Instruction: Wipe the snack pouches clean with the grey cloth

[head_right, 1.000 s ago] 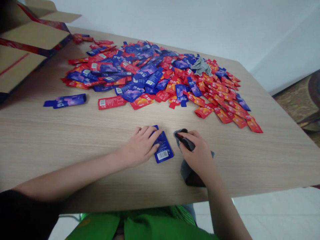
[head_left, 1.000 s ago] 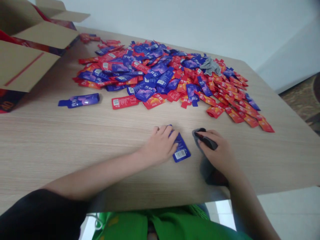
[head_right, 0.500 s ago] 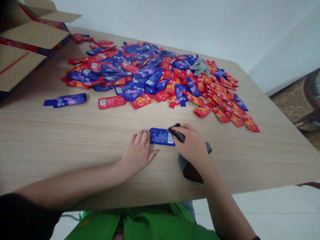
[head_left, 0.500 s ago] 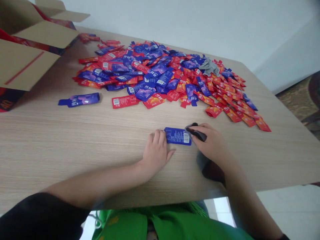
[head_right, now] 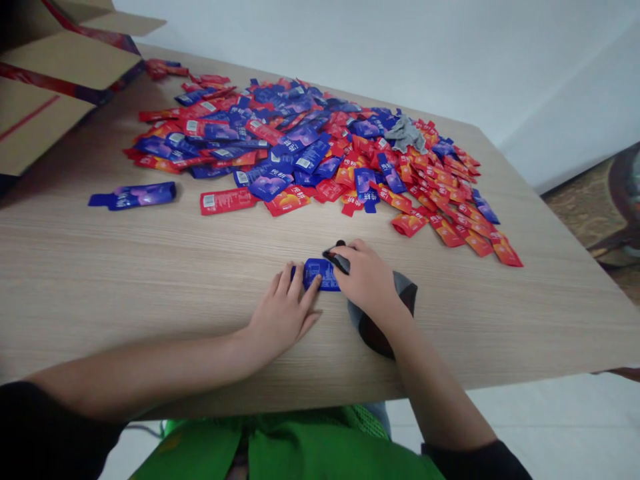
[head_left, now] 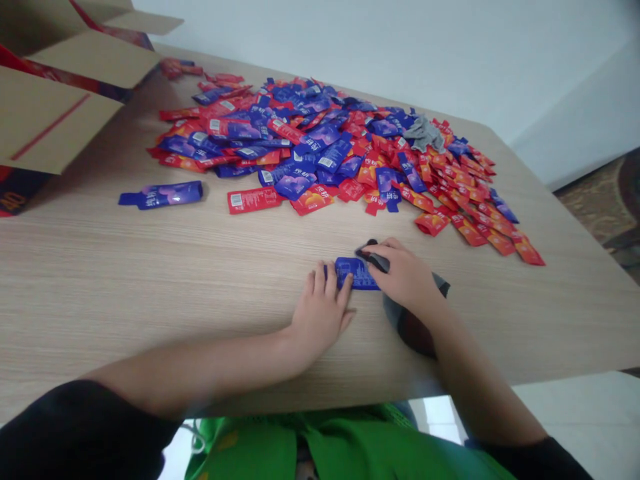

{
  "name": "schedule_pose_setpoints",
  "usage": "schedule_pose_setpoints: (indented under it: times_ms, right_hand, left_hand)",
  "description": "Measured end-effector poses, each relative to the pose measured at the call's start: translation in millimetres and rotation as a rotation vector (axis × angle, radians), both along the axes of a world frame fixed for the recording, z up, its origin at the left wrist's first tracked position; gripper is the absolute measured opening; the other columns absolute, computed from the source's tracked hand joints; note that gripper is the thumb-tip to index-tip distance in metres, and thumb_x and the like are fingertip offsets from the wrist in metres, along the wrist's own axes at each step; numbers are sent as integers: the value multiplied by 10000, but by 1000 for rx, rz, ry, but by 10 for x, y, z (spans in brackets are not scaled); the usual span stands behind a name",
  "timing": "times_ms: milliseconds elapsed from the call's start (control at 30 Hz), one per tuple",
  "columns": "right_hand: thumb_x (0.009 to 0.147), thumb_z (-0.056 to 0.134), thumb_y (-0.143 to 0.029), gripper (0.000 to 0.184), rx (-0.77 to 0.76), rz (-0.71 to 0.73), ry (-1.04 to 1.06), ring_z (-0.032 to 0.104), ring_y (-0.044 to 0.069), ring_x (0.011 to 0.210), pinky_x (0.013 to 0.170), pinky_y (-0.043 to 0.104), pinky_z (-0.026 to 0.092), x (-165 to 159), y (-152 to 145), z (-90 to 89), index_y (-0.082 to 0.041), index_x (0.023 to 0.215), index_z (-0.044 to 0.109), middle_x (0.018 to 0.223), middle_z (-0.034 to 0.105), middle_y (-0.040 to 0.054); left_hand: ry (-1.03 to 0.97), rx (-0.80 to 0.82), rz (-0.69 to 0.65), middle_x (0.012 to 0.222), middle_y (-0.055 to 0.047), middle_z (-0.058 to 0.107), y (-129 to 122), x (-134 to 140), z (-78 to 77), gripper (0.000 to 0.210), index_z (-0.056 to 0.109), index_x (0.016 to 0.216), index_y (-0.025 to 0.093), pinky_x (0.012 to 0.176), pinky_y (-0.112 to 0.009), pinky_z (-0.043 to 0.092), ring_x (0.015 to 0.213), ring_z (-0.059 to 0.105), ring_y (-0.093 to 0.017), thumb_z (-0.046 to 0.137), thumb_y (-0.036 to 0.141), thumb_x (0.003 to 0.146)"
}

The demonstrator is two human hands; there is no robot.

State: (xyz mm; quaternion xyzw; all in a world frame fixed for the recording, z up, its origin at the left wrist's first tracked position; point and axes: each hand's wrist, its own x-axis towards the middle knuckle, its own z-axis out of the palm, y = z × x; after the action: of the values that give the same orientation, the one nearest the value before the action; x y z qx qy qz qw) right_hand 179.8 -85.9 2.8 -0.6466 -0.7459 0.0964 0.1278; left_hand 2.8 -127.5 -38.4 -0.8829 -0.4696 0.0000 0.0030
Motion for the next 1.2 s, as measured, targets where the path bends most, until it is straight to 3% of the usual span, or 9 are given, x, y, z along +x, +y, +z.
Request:
schedule_pose_setpoints:
  times_ms: [333, 567, 767, 1200]
  right_hand:
    - [873, 573, -261, 319, -10, 208, -329, 564, 251, 991, 734, 353, 433, -391, 90, -23, -339, 1152, 706, 1138, 608, 78]
    - [902, 541, -292, 286, 8, 217, -340, 536, 267, 997, 771, 390, 415, -414, 102, -17, -337, 1118, 724, 1126, 609, 85]
    - [853, 594, -243, 277, 21, 181, -304, 547, 255, 1001, 774, 372, 427, -372, 103, -48, -321, 1080, 733, 1114, 609, 79]
    - [873, 597, -325, 228, 50, -35, -249, 572, 248, 963, 684, 332, 433, -55, -30, -119, -322, 1053, 736, 1086, 609, 68]
  left_hand:
    - [28, -61, 0, 1437, -337, 433, 29, 46, 97, 750, 489, 1387, 18, 1033, -516, 392, 1348, 409, -466, 502, 591, 903]
    - [21, -48, 2, 1420, -326, 457, 34, 55, 124, 712, 550, 1317, 5, 1026, -505, 397, 1337, 420, -463, 508, 581, 900]
    - [39, -38, 24, 1421, -337, 450, 21, 88, 117, 755, 522, 1340, -15, 1020, -499, 398, 1336, 420, -463, 525, 589, 887]
    - [61, -35, 17, 1443, -344, 420, 13, 84, 100, 772, 402, 1468, 42, 994, -502, 411, 1330, 422, -483, 469, 580, 919]
